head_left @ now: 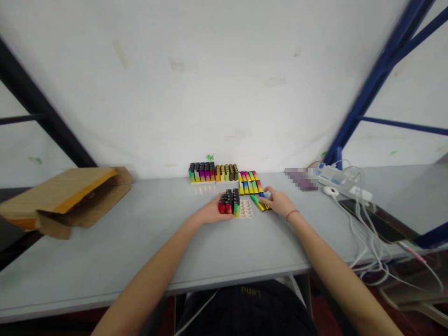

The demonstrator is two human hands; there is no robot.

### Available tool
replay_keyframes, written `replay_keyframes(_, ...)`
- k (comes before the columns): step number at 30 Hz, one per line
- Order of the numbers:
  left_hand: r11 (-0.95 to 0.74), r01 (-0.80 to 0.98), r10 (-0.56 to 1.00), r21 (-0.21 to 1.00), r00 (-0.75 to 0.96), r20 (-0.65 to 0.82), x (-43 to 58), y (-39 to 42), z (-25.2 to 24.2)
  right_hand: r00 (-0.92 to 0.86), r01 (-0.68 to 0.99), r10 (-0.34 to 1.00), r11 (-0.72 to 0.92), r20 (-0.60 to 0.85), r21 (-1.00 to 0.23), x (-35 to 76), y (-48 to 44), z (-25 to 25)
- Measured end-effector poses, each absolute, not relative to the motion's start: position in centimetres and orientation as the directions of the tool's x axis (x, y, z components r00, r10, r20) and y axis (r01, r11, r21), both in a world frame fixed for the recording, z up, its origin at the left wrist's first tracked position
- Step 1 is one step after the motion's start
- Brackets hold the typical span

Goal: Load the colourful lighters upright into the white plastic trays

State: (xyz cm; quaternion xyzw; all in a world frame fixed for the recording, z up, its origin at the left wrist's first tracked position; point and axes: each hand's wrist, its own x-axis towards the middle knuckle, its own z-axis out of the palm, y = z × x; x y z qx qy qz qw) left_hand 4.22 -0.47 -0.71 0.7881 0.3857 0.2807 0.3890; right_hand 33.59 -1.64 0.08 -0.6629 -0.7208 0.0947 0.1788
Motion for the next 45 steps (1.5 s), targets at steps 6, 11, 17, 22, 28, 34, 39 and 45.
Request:
replay_keyframes(6,-0.427,0.351,0.819,0.833,0.541,0.192,4.4,-0.3,-1.3,-0.161,0.862,0.911,0.318,0.381,-0.395,32.1,-2.5,1.3)
replay_keyframes(11,-0.489,0.300,0.791,0.819,0.548,0.271,4.6,-0.1,-1.8,-0.481,0.537,0.766,0.642,0.427,-0.547,28.1,-1.8,1.3)
replay_keyframes(17,-0.493,0.339,0.806,0.802,0.526,0.273,4.6,-0.2,-1.7,-0.515,0.444,0.798,0.561,0.313,-0.699,26.7,0.2,0.6)
replay_keyframes(22,-0.477,0.342,0.812,0.810,0.524,0.257,4.6,-0.3,-1.7,-0.430,0.469,0.818,0.564,0.382,-0.680,26.7,-0.2,-0.2)
replay_keyframes(28,-0.510,0.328,0.803,0.795,0.512,0.304,4.8,-0.1,-1.9,-0.294,0.576,0.810,0.573,0.507,-0.582,23.9,-1.5,-2.1)
replay_keyframes(34,-0.498,0.379,0.828,0.780,0.475,0.298,5.2,0.1,-2.1,-0.288,0.700,0.790,0.560,0.542,-0.444,23.3,-1.5,-2.2)
replay_keyframes(39,-0.480,0.374,0.836,0.794,0.469,0.284,5.2,0.0,-2.2,-0.331,0.812,0.822,0.498,0.464,-0.304,23.8,-2.3,-0.9)
replay_keyframes(45,-0.492,0.346,0.819,0.799,0.494,0.291,4.9,0.1,-1.9,-0.357,0.841,0.905,0.419,0.231,-0.343,24.3,-2.1,1.5)
